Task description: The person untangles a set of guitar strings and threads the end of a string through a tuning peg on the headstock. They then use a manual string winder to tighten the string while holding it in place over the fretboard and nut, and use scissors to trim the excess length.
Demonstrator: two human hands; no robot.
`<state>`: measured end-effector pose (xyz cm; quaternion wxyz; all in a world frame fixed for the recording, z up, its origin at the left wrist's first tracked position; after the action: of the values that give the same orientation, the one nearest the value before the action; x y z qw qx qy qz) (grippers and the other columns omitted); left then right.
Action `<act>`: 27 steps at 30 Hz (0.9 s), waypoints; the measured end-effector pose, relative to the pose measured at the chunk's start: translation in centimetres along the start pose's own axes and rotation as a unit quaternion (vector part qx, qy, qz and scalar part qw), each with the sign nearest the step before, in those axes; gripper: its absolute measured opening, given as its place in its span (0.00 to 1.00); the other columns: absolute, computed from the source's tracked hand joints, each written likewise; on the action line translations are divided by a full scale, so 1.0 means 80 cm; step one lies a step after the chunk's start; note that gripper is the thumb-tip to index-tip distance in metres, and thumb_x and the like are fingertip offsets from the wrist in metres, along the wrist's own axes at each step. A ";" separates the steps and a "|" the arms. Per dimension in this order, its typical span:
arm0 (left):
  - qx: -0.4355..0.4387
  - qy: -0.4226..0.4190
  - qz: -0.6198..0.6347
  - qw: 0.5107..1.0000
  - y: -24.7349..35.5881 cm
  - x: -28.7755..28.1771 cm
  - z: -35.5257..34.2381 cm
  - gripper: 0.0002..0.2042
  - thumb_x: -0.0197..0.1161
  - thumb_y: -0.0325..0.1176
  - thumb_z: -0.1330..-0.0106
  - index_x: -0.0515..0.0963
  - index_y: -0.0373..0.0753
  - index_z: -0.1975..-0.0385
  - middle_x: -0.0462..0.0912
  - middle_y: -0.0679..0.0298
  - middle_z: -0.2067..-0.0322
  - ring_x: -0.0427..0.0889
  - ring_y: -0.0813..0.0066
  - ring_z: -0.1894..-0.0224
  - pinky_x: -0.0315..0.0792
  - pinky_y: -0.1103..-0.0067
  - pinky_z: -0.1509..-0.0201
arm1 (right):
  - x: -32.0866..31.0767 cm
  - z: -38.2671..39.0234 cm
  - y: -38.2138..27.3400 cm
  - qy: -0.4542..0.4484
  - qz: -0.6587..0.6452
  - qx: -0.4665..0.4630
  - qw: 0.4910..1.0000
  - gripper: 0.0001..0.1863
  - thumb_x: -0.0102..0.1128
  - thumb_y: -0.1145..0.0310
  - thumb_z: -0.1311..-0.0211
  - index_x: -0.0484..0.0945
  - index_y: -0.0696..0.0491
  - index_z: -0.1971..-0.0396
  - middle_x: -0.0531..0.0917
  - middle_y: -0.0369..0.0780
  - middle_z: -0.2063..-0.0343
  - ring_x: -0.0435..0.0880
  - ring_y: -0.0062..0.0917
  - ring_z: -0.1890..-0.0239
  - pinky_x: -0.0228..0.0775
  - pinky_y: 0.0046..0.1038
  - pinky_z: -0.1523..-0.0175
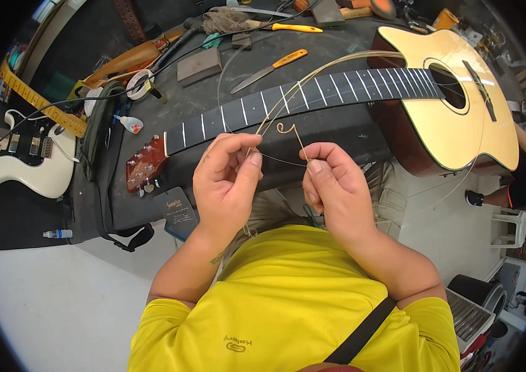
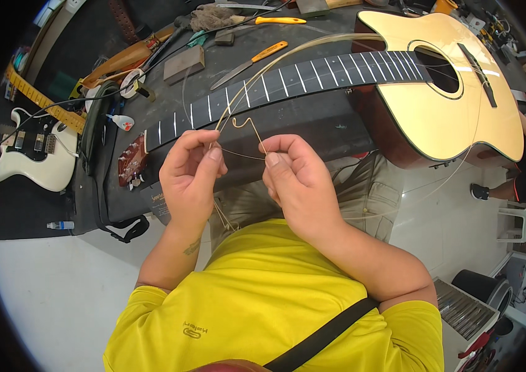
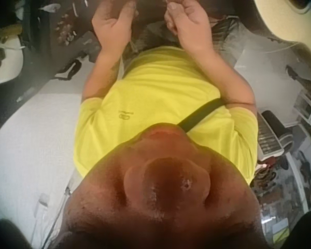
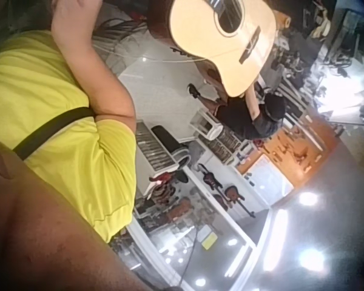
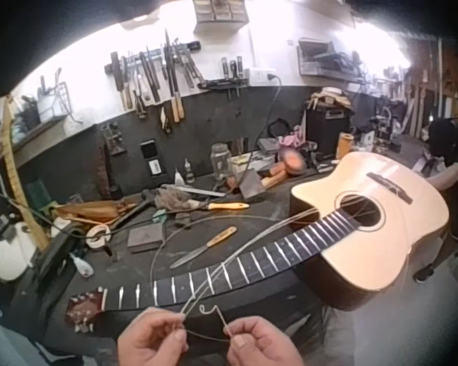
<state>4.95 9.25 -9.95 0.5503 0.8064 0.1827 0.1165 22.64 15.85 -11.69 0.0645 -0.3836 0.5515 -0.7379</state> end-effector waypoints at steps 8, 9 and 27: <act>0.039 0.005 -0.147 0.988 0.006 0.001 -0.002 0.19 0.75 0.19 0.34 0.85 0.38 0.43 0.83 0.58 0.50 0.84 0.75 0.57 0.76 0.79 0.54 | 0.012 0.011 -0.004 -0.080 0.017 -0.015 0.997 0.11 0.50 0.67 0.11 0.71 0.56 0.40 0.73 0.30 0.72 0.66 0.10 0.72 0.57 0.16 0.68; 0.038 0.005 -0.145 0.989 0.010 0.004 -0.001 0.19 0.75 0.19 0.34 0.85 0.38 0.43 0.83 0.58 0.50 0.84 0.75 0.57 0.76 0.79 0.54 | 0.012 0.012 -0.006 -0.093 0.013 -0.023 0.995 0.11 0.50 0.66 0.10 0.71 0.56 0.40 0.73 0.30 0.71 0.66 0.10 0.72 0.58 0.16 0.67; 0.273 -0.035 -0.249 0.928 0.071 0.034 -0.002 0.11 0.79 0.24 0.37 0.89 0.42 0.56 0.91 0.67 0.62 0.86 0.68 0.63 0.67 0.72 0.53 | 0.005 0.019 -0.034 -0.004 0.037 -0.081 0.996 0.11 0.60 0.70 0.15 0.76 0.57 0.42 0.80 0.29 0.69 0.71 0.07 0.70 0.60 0.15 0.68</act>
<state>8.31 8.66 -4.62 0.3258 0.8577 0.3833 -0.1068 24.21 15.54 -8.99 0.0625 -0.3704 0.6231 -0.6860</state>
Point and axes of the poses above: each hand's wrist, its own z-axis away from the middle knuckle, its own x-axis out of the palm, y = z × x, the point moved 6 cm from there along -z, towards the middle knuckle
